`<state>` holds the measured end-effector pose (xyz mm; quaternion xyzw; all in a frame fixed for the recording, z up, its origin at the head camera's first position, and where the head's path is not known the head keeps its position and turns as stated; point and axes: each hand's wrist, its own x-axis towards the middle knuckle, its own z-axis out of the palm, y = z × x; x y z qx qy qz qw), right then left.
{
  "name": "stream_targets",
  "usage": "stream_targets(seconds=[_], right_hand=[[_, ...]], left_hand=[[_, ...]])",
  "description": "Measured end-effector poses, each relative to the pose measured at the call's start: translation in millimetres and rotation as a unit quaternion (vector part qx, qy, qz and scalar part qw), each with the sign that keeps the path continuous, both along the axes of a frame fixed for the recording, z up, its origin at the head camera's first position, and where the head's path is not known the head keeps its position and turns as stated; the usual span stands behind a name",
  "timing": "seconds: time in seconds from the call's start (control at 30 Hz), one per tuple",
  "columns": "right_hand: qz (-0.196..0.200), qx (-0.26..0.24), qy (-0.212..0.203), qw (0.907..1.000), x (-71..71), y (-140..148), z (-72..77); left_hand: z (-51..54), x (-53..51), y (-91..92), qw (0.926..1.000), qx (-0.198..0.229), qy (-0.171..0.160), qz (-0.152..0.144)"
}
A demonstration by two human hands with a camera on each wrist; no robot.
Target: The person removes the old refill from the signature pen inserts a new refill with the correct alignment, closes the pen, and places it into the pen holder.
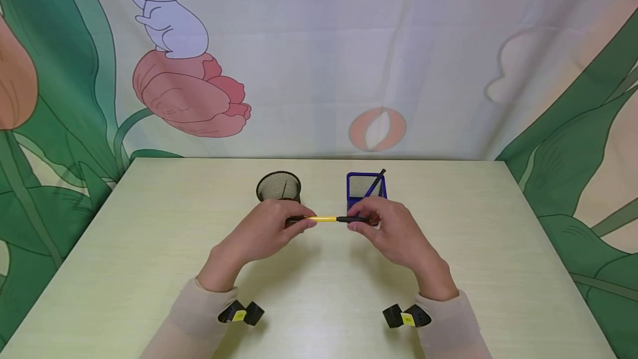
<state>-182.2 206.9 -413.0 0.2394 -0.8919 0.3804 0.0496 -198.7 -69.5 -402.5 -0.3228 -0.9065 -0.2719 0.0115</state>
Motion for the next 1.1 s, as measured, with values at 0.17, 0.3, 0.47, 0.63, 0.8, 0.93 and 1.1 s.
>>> stream_targets(seconds=[0.17, 0.3, 0.47, 0.63, 0.8, 0.93, 1.1], right_hand=[[-0.011, 0.014, 0.0, 0.9998, 0.5, -0.6, 0.5], [-0.012, 0.016, 0.005, 0.9998, 0.8, -0.7, 1.0], [-0.012, 0.01, 0.021, 0.9996, 0.9, -0.1, 1.3], [-0.015, 0.004, 0.035, 0.9993, 0.7, 0.6, 1.0], [-0.016, 0.003, 0.038, 0.9992, 0.4, 0.9, 0.9], [-0.018, 0.004, 0.037, 0.9992, 0.0, 1.5, 1.3], [-0.017, 0.004, 0.039, 0.9991, -0.2, 1.9, 2.3]], left_hand=[[0.7, 0.4, -0.2, 1.0, -0.001, 0.0, -0.001], [0.2, -0.1, -0.3, 1.0, -0.002, 0.0, -0.003], [0.2, -0.1, -0.4, 1.0, -0.002, 0.001, -0.005], [0.8, 0.1, -0.4, 1.0, -0.003, 0.003, -0.003], [0.7, -0.6, -0.3, 1.0, -0.003, 0.0, -0.002], [0.4, -1.0, -0.4, 1.0, -0.004, 0.0, -0.001], [0.4, -1.0, -0.2, 1.0, -0.003, 0.0, 0.001]])
